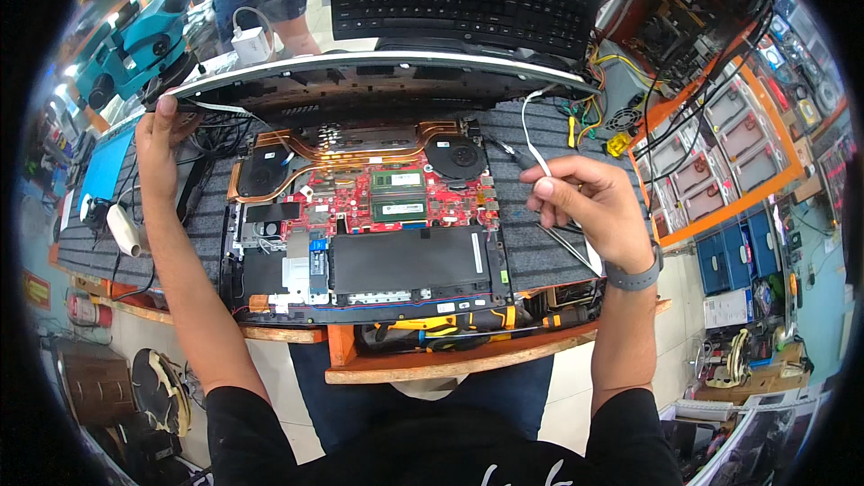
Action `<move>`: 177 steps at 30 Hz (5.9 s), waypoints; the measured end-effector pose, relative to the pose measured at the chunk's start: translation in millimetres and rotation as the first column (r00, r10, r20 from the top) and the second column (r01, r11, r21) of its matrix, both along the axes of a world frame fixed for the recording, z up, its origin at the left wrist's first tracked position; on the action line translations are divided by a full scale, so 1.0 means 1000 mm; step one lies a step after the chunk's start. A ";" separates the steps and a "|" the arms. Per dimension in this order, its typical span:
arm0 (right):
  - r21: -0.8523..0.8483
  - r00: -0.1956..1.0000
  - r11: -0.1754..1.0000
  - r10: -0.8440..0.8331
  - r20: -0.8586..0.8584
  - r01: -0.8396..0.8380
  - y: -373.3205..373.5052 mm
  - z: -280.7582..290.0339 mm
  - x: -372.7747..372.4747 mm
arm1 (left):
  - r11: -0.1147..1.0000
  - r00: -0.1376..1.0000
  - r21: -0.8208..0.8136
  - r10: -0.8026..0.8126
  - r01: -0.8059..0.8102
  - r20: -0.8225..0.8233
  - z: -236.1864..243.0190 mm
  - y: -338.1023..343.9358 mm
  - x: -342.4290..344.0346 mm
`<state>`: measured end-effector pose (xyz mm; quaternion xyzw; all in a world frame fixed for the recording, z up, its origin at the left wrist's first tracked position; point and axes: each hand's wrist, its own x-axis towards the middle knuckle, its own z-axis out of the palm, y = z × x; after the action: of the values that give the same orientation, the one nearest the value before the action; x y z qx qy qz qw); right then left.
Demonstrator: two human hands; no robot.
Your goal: The person disconnects and adjusts a small internal cable and wires inside an open laptop, then aligns and replaces the bottom chassis cover.
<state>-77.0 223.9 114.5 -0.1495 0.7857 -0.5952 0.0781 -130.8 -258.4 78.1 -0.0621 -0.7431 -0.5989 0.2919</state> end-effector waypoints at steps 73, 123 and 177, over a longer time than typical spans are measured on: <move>-0.362 0.954 0.904 0.282 0.100 -0.229 -0.004 -0.039 -0.013 | 0.975 0.984 -0.175 -0.152 0.134 -0.091 -0.018 -0.013 0.019; -0.172 0.998 0.984 0.052 0.039 -0.045 -0.013 -0.055 -0.024 | 0.985 0.980 -0.088 -0.156 0.146 -0.121 -0.020 -0.020 0.018; -0.143 0.993 0.985 -0.103 -0.057 0.094 -0.011 -0.058 -0.022 | 0.991 0.988 -0.118 -0.074 0.058 -0.134 -0.010 0.010 0.025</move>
<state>-99.1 213.0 56.8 -0.1347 0.7506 -0.6468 0.0125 -105.8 -248.5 67.7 -0.1444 -0.7517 -0.5591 0.3185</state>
